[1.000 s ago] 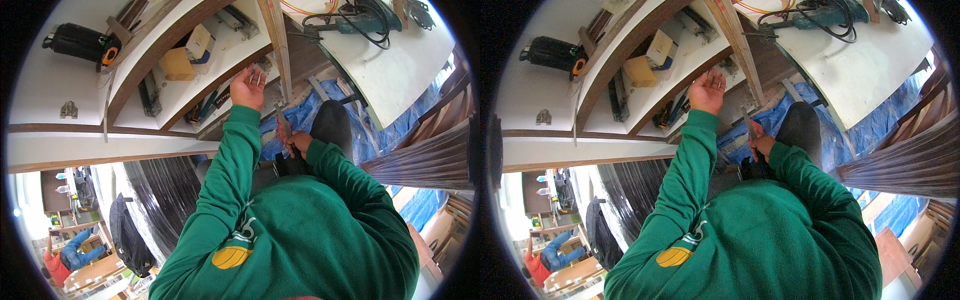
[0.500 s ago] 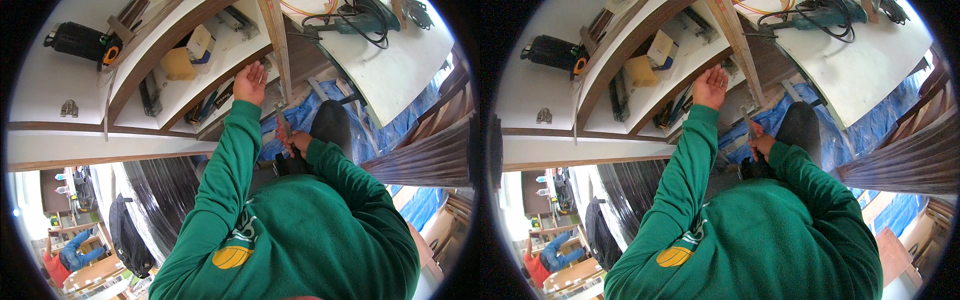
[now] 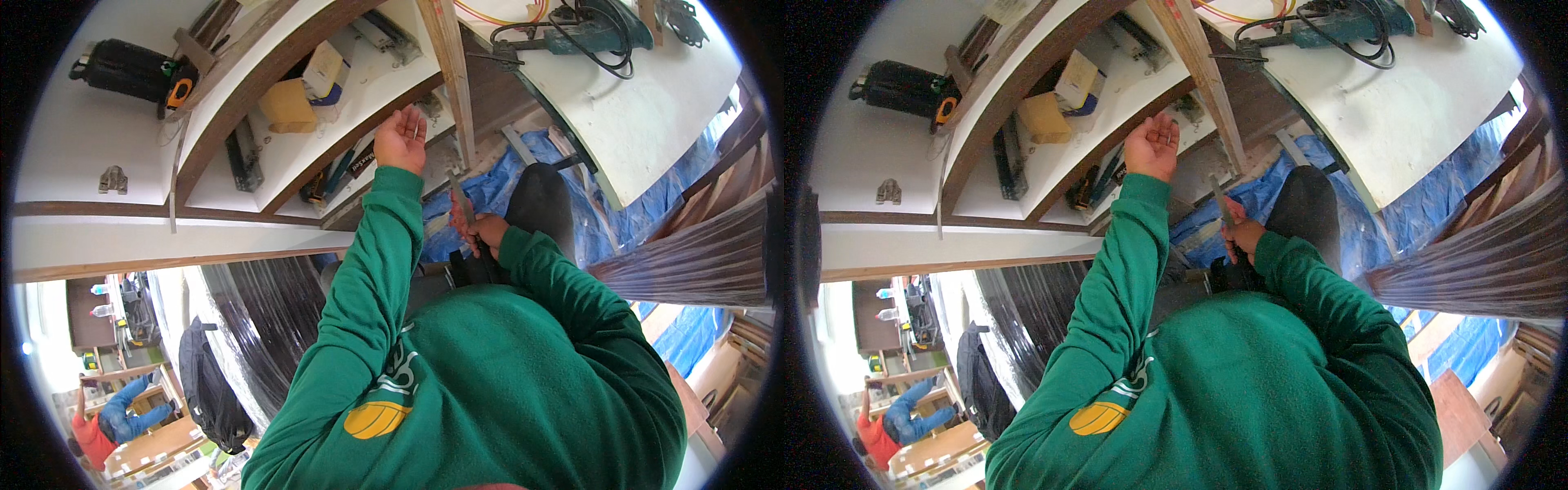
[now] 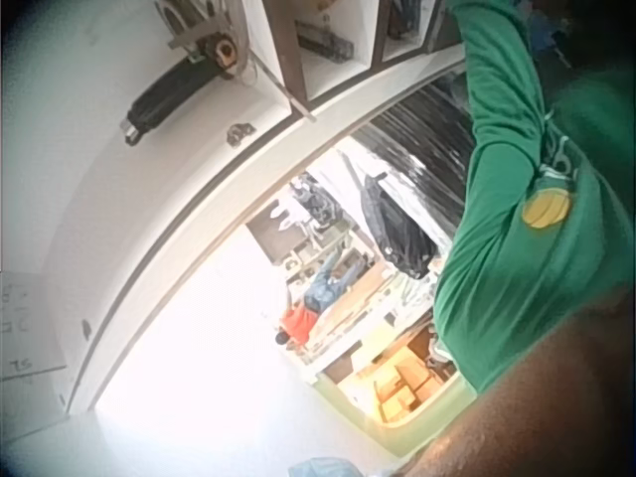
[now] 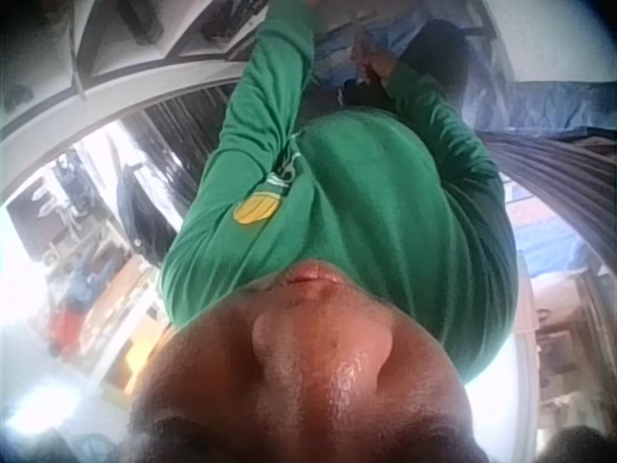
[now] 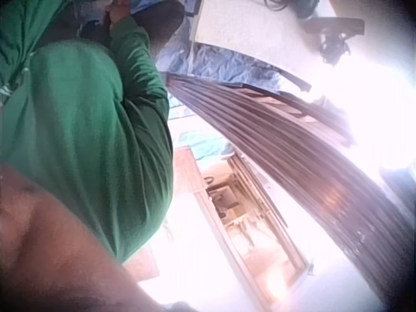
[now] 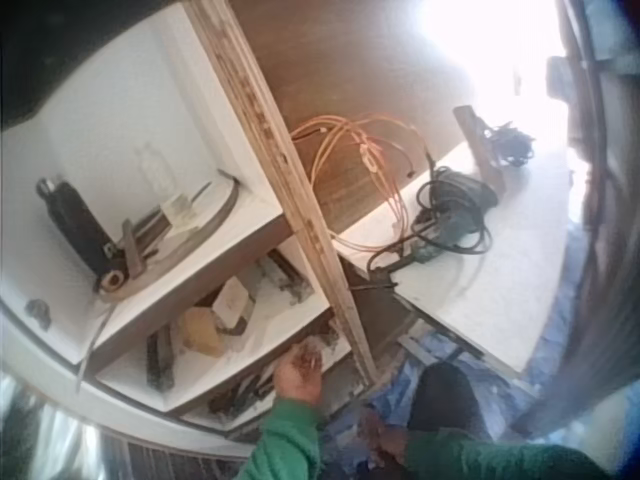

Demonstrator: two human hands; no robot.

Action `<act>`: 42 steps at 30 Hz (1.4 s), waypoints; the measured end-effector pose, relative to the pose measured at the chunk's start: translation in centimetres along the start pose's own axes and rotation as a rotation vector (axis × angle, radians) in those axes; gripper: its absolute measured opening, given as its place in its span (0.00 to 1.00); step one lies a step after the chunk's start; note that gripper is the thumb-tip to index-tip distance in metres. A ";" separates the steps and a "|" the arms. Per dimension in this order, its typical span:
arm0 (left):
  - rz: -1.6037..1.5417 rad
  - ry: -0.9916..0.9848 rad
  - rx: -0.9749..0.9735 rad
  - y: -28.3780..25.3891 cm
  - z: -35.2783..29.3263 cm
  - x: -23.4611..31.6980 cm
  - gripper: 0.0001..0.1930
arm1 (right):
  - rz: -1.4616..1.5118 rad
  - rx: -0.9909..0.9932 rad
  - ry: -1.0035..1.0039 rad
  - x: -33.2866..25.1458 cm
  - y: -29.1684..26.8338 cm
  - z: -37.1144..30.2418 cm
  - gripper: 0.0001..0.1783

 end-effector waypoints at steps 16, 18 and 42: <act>0.159 -0.074 -0.100 1.1 -0.4 0.4 0.10 | -0.020 0.011 0.070 1.2 -0.3 0.8 0.07; 0.177 -0.089 -0.107 1.3 -0.3 0.4 0.11 | -0.012 -0.002 0.072 1.3 -0.2 0.8 0.06; 0.529 -0.288 -0.418 5.9 -0.9 -4.3 0.23 | 0.049 -0.064 0.114 0.4 1.6 -0.7 0.15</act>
Point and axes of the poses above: each hand's wrist, its own z-axis towards the middle knuckle, its own y-axis out of the palm, x = y × z, the point moved 9 cm from there along z, towards the middle knuckle, and after that the axes turned 6 degrees about -y, right-handed, at the moved point
